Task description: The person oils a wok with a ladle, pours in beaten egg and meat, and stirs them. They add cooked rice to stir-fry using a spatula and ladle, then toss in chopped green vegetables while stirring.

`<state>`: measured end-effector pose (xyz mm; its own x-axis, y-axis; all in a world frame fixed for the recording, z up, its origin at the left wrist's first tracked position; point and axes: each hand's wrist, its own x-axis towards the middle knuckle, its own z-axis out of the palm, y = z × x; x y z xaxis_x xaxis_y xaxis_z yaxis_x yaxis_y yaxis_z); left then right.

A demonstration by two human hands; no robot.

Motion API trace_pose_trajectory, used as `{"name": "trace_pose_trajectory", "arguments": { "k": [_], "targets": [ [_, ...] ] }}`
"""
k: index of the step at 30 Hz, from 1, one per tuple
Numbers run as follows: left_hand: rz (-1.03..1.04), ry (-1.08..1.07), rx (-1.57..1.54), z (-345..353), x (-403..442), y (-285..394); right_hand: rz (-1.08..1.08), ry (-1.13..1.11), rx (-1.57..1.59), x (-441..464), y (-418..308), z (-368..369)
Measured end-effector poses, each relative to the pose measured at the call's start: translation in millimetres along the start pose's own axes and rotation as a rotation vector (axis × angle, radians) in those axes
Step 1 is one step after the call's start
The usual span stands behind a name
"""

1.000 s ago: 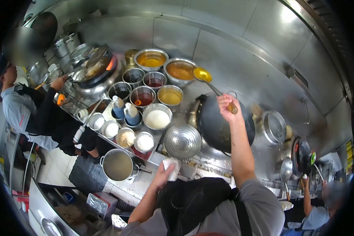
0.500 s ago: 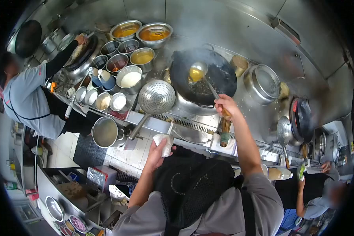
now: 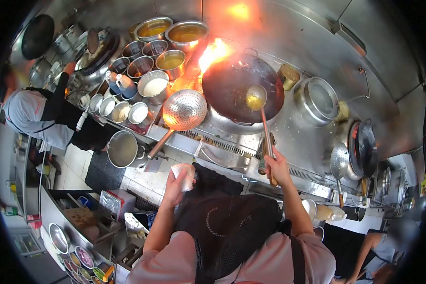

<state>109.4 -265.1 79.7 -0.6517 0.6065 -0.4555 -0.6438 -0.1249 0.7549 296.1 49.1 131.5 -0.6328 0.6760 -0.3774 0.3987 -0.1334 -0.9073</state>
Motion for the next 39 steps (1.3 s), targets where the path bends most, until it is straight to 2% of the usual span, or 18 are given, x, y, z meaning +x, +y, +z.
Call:
{"name": "trace_pose_trajectory", "arguments": {
  "k": [1, 2, 4, 9, 11, 12, 14, 17, 19, 20, 22, 24, 26, 30, 33, 34, 36, 39],
  "targets": [
    [-0.009, -0.031, -0.017, 3, 2, 5, 0.049, -0.081, 0.287, -1, -11, 6],
    [-0.011, -0.04, -0.013, 5, 6, 8, 0.047, -0.072, 0.29, 9, -16, 7],
    [-0.03, -0.105, 0.015, 10, 15, 13, 0.291, -0.256, 0.704, 39, -23, 6],
    [0.043, -0.13, 0.055, 21, 39, 19, 0.192, -0.318, 0.705, 115, 5, 7],
    [0.095, -0.11, 0.067, 16, 44, 24, -0.184, 0.036, -0.261, 125, 31, 5],
    [0.117, -0.121, 0.072, 12, 47, 28, -0.184, 0.039, -0.263, 124, 44, -4],
    [0.139, -0.128, 0.065, 1, 54, 35, -0.442, 0.312, -0.807, 112, 68, -22],
    [0.087, -0.101, 0.039, -19, 60, 49, -0.303, 0.229, -0.615, 48, 31, -13],
    [0.042, -0.102, 0.027, -30, 68, 55, 0.064, 0.136, -0.104, 7, -18, 13],
    [0.0, -0.109, 0.024, -33, 72, 57, 0.066, 0.138, -0.108, 1, -36, 22],
    [-0.037, -0.139, 0.014, -34, 84, 62, 0.267, -0.016, 0.435, 0, -66, 37],
    [-0.08, -0.177, 0.005, -27, 96, 63, 0.313, -0.096, 0.604, 18, -73, 42],
    [-0.18, -0.214, -0.03, -16, 107, 65, 0.466, -0.445, 1.119, 58, -40, 35],
    [-0.22, -0.236, -0.042, 14, 117, 66, 0.41, -0.396, 1.31, 108, -33, 52],
    [-0.264, -0.304, -0.026, 28, 132, 55, 0.155, -0.235, 1.111, 107, -17, 55],
    [-0.258, -0.295, -0.019, 34, 137, 52, 0.157, -0.246, 1.118, 94, -21, 57],
    [-0.346, -0.242, -0.047, 53, 151, 44, 0.231, -0.09, 1.012, 60, -40, 54],
    [-0.365, -0.18, -0.075, 83, 191, 17, 0.353, -0.162, 0.995, 25, -76, 39]
  ]
}}
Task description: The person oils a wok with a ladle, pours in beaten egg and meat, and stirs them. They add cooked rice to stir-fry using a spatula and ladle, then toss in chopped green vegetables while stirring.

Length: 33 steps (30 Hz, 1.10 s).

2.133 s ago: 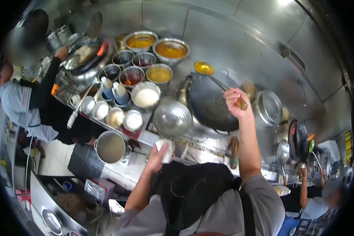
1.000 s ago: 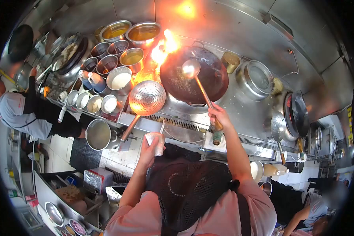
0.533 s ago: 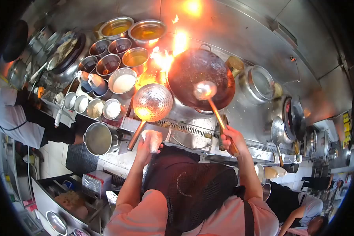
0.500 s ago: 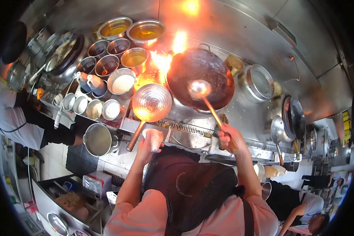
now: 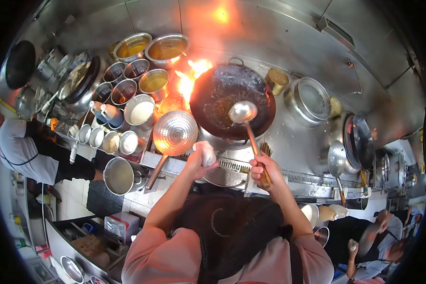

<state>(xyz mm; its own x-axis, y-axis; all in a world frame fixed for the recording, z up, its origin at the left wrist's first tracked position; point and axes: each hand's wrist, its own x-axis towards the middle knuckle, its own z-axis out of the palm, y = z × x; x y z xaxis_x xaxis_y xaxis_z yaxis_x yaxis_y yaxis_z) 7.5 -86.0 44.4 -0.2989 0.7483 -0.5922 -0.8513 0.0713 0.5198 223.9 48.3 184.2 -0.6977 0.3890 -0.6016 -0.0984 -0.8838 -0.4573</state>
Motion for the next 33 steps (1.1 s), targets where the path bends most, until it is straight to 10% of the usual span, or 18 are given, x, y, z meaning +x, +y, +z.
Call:
{"name": "trace_pose_trajectory", "arguments": {
  "k": [7, 13, 21, 26, 33],
  "targets": [
    [-0.108, -0.157, 0.014, 56, 84, -18, 0.299, -0.386, 0.321, 77, -51, -39],
    [-0.034, 0.099, 0.05, 70, 93, -22, -0.087, -0.155, -0.063, 46, -29, -46],
    [0.079, 0.164, 0.053, 74, 92, -31, 0.416, -0.453, 0.275, 54, -66, -55],
    [0.115, 0.143, 0.081, 74, 88, -33, -0.026, -0.353, 0.022, 89, -43, -60],
    [-0.058, 0.121, 0.118, 87, 58, -15, 0.196, -0.175, -0.026, -4, -65, -40]
  ]
}}
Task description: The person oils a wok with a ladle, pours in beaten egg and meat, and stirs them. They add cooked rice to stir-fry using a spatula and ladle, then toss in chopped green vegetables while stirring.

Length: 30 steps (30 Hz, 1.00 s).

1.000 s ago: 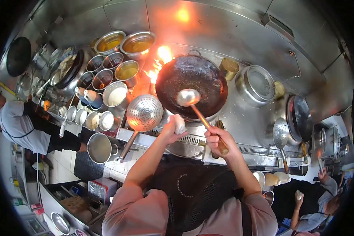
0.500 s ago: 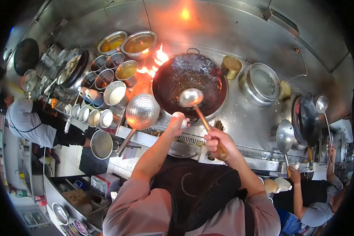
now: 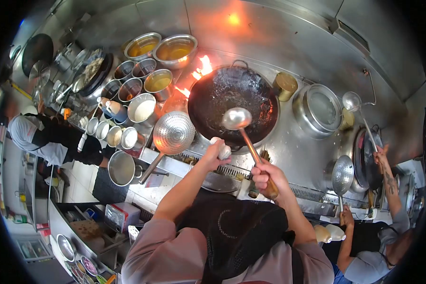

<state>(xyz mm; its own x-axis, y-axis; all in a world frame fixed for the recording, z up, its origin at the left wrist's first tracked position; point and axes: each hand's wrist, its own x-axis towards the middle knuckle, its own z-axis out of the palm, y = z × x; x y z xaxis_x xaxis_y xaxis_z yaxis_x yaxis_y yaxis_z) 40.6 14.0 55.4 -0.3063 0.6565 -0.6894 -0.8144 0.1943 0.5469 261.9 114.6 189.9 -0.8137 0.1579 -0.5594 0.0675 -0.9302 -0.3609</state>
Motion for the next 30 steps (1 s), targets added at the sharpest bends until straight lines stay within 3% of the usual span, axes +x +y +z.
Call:
{"name": "trace_pose_trajectory", "arguments": {
  "k": [2, 4, 6, 7, 9, 12, 13, 15, 16, 19, 25, 30],
  "targets": [
    [-0.048, -0.084, -0.034, -8, -1, -1, 0.18, -0.236, 0.189, 32, -14, -24],
    [-0.066, -0.07, -0.021, -12, 10, 3, 0.169, -0.194, 0.265, 70, -23, -18],
    [-0.06, -0.116, -0.094, -15, 19, -2, -0.189, -0.083, -0.098, 100, -21, -18],
    [-0.069, -0.122, -0.115, -18, 28, -6, -0.193, -0.072, -0.092, 94, -14, -22],
    [-0.037, -0.035, -0.124, -12, 36, -6, -0.401, 0.297, -1.194, 70, 8, -32],
    [0.17, -0.067, -0.078, -17, 43, -21, -0.577, 0.504, -1.583, -17, 50, -71],
    [0.242, -0.054, -0.063, -21, 53, -31, -0.464, 0.638, -1.643, -39, 70, -101],
    [0.268, -0.062, -0.105, -19, 43, -26, -0.489, 0.617, -1.716, -72, 96, -148],
    [0.285, -0.088, -0.113, -25, 42, -23, -0.749, 0.62, -1.788, -72, 95, -100],
    [0.227, -0.074, -0.158, -29, 25, -2, -0.772, 0.789, -1.83, -32, 70, -37],
    [0.258, -0.155, -0.136, -35, -5, 81, -0.862, 0.993, -2.096, 117, -62, 73],
    [0.384, -0.18, -0.253, -50, 4, 144, -0.896, 0.812, -2.266, 186, -112, 164]
  ]
}}
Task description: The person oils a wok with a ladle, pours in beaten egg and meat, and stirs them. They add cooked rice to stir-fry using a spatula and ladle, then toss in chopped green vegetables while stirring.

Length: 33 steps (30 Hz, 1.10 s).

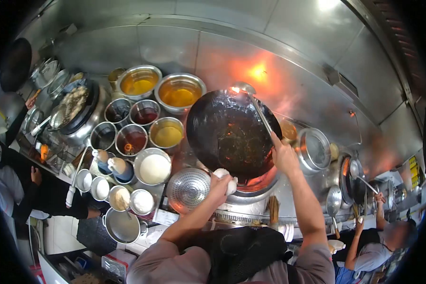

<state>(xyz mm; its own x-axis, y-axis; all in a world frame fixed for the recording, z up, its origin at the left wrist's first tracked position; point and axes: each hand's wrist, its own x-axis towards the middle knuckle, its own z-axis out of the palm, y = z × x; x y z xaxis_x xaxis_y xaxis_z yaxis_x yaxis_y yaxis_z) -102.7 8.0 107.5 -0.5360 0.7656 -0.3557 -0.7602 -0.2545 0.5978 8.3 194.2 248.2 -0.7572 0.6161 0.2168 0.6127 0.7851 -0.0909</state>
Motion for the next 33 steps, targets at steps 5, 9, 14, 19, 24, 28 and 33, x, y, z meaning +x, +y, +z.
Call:
{"name": "trace_pose_trajectory", "arguments": {
  "k": [5, 9, 14, 19, 24, 28, 33],
  "targets": [
    [0.25, 0.15, 0.01, -1, 35, 57, -0.16, -0.042, -0.068, 91, -87, -41],
    [0.406, 0.25, -0.002, -16, 80, 97, -0.297, -0.045, -0.09, 177, -145, -45],
    [0.603, 0.464, 0.256, -59, 180, 142, -0.344, -0.123, 0.114, 262, -216, -55],
    [0.757, 0.674, 0.54, -10, 175, 213, -0.182, -0.228, 0.143, 300, -255, -77],
    [0.879, 0.741, 0.875, -51, 217, 216, -0.203, -0.169, 0.252, 293, -245, -83],
    [1.052, 0.752, 1.104, -78, 225, 212, -0.191, -0.108, 0.402, 280, -214, -73],
    [1.108, 0.664, 1.226, -93, 223, 216, -0.15, -0.069, 0.42, 255, -182, -68]
  ]
}}
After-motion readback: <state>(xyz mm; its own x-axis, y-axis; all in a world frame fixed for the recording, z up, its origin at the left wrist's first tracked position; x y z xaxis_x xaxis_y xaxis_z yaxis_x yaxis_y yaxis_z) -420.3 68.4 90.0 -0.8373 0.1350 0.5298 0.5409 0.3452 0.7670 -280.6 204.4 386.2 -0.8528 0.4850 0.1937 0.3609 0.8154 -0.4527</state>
